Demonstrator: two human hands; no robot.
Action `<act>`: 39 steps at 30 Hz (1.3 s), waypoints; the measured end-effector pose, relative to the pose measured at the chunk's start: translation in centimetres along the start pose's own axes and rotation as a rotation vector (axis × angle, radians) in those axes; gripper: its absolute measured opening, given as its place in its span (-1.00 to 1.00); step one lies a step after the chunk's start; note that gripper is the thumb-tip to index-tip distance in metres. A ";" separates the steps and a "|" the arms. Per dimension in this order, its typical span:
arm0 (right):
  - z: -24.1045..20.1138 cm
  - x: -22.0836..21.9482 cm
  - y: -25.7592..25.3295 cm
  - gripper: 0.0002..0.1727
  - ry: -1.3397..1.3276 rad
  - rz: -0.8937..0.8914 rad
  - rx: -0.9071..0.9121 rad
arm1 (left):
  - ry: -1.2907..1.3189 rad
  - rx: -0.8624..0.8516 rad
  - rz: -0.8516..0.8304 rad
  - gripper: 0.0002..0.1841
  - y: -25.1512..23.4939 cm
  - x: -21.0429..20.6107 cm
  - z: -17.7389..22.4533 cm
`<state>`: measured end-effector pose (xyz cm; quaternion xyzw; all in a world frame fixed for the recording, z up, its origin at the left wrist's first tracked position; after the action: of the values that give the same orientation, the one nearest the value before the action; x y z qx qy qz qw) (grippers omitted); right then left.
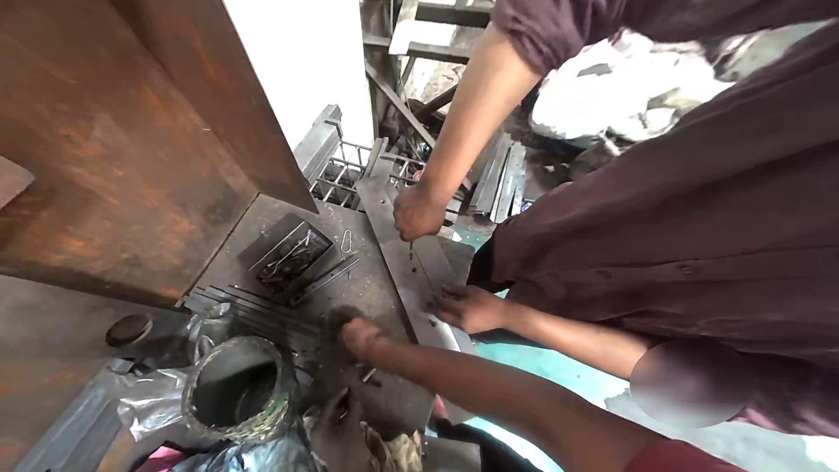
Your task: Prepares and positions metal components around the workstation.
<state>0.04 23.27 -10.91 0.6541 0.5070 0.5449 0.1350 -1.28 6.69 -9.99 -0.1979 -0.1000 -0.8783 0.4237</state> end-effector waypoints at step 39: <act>2.7 0.6 -6.4 -0.70 -0.072 0.386 0.083 | -0.402 -0.325 0.664 -0.43 1.0 10.7 2.8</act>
<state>-1.04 27.60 -16.20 0.7632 0.3893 0.5154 0.0189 -5.80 -0.48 -2.80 -0.4509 0.0283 -0.6422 0.6193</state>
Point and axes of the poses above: each hand's wrist, its own y-axis away from the middle knuckle, its own x-axis out of the back of the hand, z = x × y, the point moved 4 cm from there along -y, towards the middle knuckle, and after that the axes turned 6 degrees about -x, right-handed, at the moved point
